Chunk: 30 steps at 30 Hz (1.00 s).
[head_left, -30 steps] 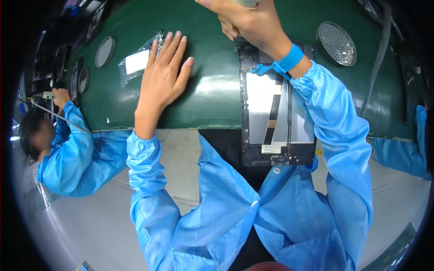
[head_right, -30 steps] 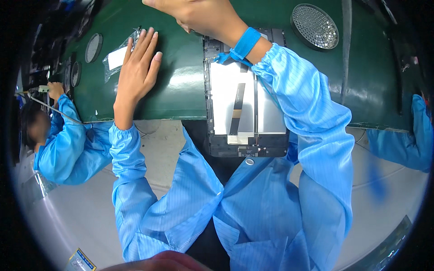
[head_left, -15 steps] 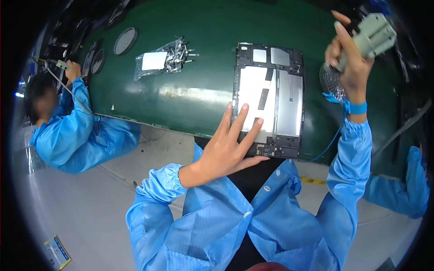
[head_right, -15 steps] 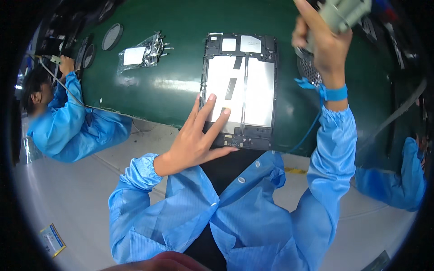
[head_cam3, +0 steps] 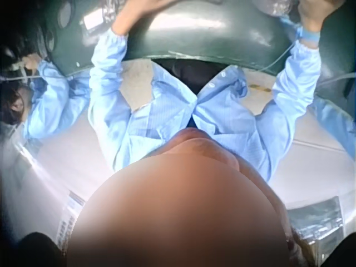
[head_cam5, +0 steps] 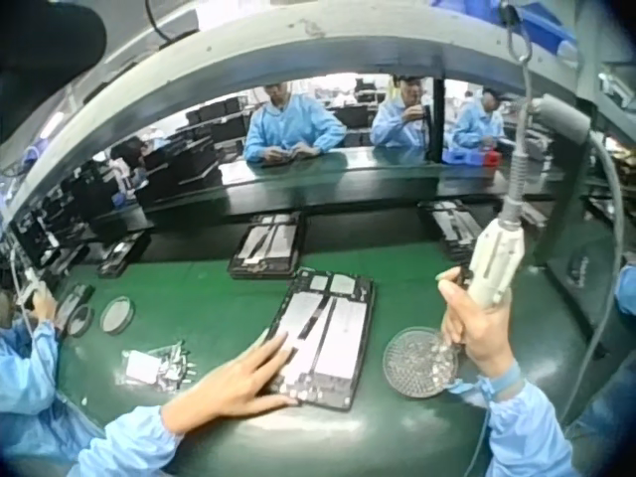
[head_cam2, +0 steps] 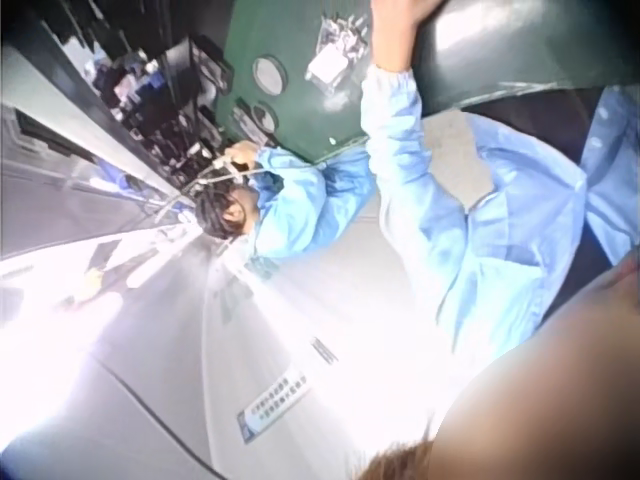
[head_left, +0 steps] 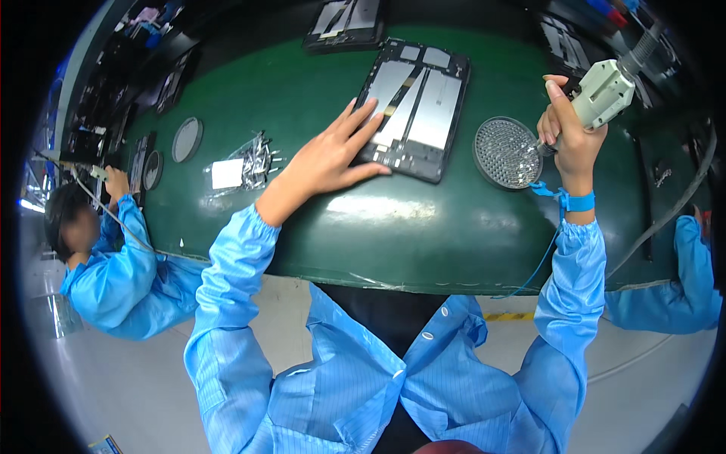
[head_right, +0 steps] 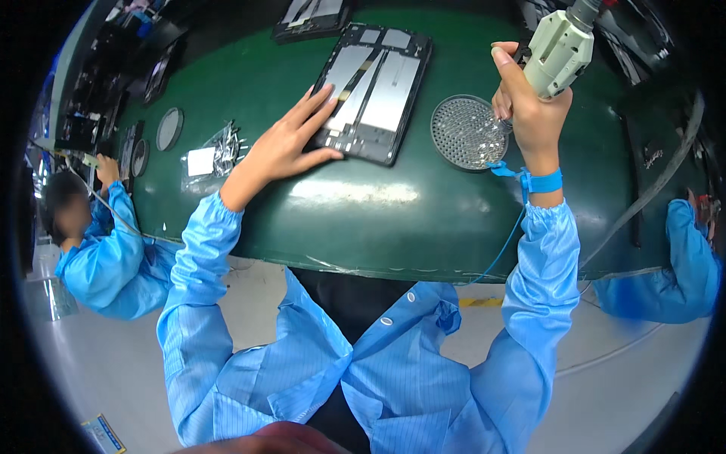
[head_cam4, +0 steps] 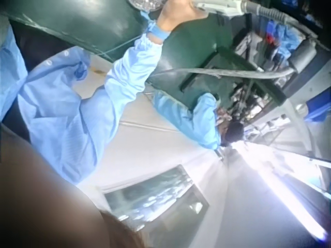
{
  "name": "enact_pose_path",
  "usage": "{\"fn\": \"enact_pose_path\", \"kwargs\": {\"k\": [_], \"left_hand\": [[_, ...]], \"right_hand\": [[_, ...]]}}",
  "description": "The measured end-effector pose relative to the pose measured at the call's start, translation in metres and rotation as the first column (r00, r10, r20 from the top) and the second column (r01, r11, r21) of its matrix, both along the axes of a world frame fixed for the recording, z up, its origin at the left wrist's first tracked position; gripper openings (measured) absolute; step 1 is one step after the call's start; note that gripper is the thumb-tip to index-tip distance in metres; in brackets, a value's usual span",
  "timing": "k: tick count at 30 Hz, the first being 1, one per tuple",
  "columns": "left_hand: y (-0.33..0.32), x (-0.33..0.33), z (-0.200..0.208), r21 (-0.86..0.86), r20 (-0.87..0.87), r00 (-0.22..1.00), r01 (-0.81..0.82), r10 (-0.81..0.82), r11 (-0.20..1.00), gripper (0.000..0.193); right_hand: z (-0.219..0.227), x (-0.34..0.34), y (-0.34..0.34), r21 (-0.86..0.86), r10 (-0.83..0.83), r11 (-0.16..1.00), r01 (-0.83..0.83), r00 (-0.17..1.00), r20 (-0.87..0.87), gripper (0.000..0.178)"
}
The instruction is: Assembling electronic components by driving screws into a tablet chassis using an electric screwdriver on an assembly line.
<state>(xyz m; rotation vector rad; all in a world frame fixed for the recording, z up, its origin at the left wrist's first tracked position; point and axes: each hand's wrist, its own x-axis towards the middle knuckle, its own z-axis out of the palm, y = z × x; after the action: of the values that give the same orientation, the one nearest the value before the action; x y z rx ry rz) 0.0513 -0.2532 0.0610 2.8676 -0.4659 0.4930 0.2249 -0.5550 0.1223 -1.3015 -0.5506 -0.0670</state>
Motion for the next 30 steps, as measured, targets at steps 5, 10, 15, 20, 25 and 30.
{"fn": "enact_pose_path", "kwargs": {"k": [5, 10, 15, 20, 25, 30], "left_hand": [[0.013, 0.100, -0.011, 0.113, 0.120, 0.992, -0.048, 0.034, 0.992, 0.078], [0.044, 0.198, -0.014, 0.347, 0.307, 0.950, -0.174, 0.064, 0.922, 0.075], [0.057, 0.244, 0.001, 0.234, 0.082, 0.943, -0.334, 0.324, 0.913, 0.073], [0.125, 0.228, 0.046, -0.124, 0.082, 0.695, -0.704, 0.714, 0.699, 0.080], [0.211, 0.198, 0.032, -0.106, -0.633, 0.464, -0.844, 0.619, 0.525, 0.104], [0.212, 0.193, 0.026, -0.252, -0.737, 0.445, -0.880, 0.510, 0.403, 0.081]], "right_hand": [[-0.003, 0.004, -0.013, 0.058, -0.041, 0.998, 0.040, 0.999, 0.023, 0.019], [-0.007, 0.013, -0.018, 0.095, -0.054, 0.994, 0.061, 0.996, -0.078, 0.019], [-0.012, 0.014, -0.024, 0.145, -0.056, 0.987, 0.076, 0.990, -0.132, 0.020], [-0.014, -0.002, -0.013, 0.049, -0.010, 0.999, 0.014, 0.996, -0.088, 0.021], [-0.014, -0.009, 0.002, 0.096, 0.230, 0.971, -0.219, 0.966, -0.115, 0.038], [-0.010, -0.011, 0.004, -0.119, 0.209, 0.971, -0.210, 0.978, -0.016, 0.046]]}}
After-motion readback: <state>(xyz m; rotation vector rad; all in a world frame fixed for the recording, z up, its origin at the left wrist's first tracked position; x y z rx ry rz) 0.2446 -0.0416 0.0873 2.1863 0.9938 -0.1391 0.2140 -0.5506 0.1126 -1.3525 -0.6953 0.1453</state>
